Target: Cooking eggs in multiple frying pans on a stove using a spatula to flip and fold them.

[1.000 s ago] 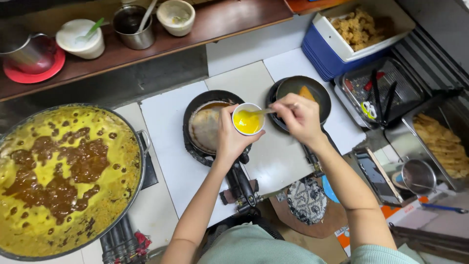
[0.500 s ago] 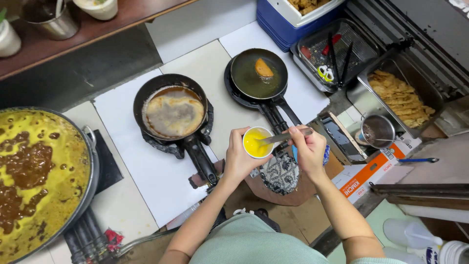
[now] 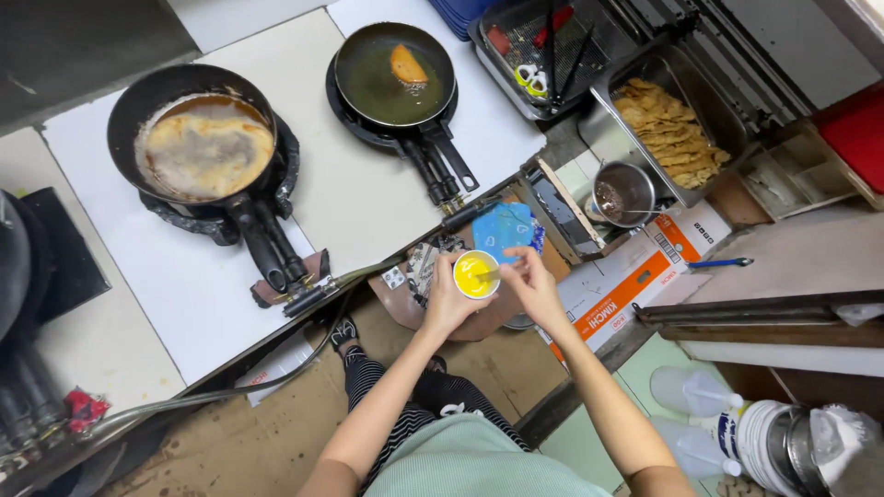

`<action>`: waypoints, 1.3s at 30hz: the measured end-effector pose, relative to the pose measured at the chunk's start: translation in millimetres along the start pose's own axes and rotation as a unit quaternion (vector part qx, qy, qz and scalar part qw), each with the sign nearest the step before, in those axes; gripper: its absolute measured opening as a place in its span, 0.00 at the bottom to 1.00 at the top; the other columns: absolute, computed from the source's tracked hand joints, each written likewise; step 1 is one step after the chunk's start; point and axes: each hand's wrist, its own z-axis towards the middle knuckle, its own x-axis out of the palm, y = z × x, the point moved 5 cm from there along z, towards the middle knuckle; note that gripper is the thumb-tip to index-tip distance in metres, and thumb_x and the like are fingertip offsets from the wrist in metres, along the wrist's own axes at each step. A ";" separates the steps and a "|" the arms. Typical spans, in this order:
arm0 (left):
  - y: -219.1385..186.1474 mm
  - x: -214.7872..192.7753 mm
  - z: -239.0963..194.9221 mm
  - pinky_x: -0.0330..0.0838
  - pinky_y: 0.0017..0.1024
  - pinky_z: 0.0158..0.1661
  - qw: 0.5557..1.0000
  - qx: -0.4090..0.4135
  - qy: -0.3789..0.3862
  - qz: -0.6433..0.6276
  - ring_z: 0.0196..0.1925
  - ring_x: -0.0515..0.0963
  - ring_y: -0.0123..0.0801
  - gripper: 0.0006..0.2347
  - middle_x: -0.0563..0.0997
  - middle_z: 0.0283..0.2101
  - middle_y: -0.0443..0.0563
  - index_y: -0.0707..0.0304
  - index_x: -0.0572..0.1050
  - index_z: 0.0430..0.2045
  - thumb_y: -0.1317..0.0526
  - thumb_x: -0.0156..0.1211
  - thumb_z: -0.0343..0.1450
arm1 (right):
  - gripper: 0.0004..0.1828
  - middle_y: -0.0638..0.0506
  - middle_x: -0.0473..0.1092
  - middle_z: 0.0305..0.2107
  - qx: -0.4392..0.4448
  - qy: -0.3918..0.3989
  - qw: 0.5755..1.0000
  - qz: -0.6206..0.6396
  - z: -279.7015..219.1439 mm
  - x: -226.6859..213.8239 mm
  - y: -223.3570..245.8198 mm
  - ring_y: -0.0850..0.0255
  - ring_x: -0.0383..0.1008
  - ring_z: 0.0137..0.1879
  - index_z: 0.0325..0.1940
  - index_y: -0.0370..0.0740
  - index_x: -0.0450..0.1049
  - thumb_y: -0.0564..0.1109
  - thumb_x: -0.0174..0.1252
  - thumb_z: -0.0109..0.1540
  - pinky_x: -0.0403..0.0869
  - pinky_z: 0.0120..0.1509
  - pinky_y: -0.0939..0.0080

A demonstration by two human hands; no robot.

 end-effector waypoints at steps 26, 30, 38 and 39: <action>181.4 168.1 37.2 0.71 0.43 0.57 0.977 0.017 0.211 0.027 0.61 0.73 0.48 0.38 0.70 0.58 0.57 0.59 0.62 0.57 0.60 0.81 0.55 | 0.54 0.29 0.68 0.57 0.179 -0.110 0.918 -0.337 510.1 -126.5 -103.9 0.32 0.67 0.65 0.68 0.27 0.48 0.67 0.62 0.54 0.68 0.66 0.41; 173.1 167.6 31.2 0.71 0.41 0.56 0.987 0.048 0.156 0.009 0.59 0.73 0.48 0.37 0.70 0.57 0.60 0.62 0.61 0.56 0.60 0.81 0.57 | 0.65 0.13 0.58 0.58 0.167 -0.137 0.903 -0.371 505.6 -131.5 -88.8 0.35 0.65 0.65 0.73 0.20 0.37 0.62 0.68 0.52 0.68 0.67 0.51; 176.6 164.9 2.1 0.70 0.46 0.60 0.996 -0.043 0.033 0.073 0.64 0.70 0.49 0.39 0.68 0.62 0.60 0.61 0.59 0.60 0.56 0.82 0.58 | 0.47 0.25 0.69 0.45 -0.038 -0.020 0.929 -0.369 338.3 -102.1 9.6 0.24 0.70 0.51 0.72 0.29 0.52 0.59 0.53 0.56 0.68 0.53 0.29; 176.5 161.3 1.7 0.65 0.46 0.65 0.996 -0.010 -0.007 0.088 0.66 0.69 0.50 0.39 0.69 0.61 0.62 0.66 0.61 0.58 0.58 0.83 0.56 | 0.44 0.27 0.73 0.38 -0.074 0.044 0.930 -0.357 323.5 -88.6 23.7 0.24 0.71 0.47 0.71 0.35 0.55 0.58 0.52 0.56 0.68 0.51 0.30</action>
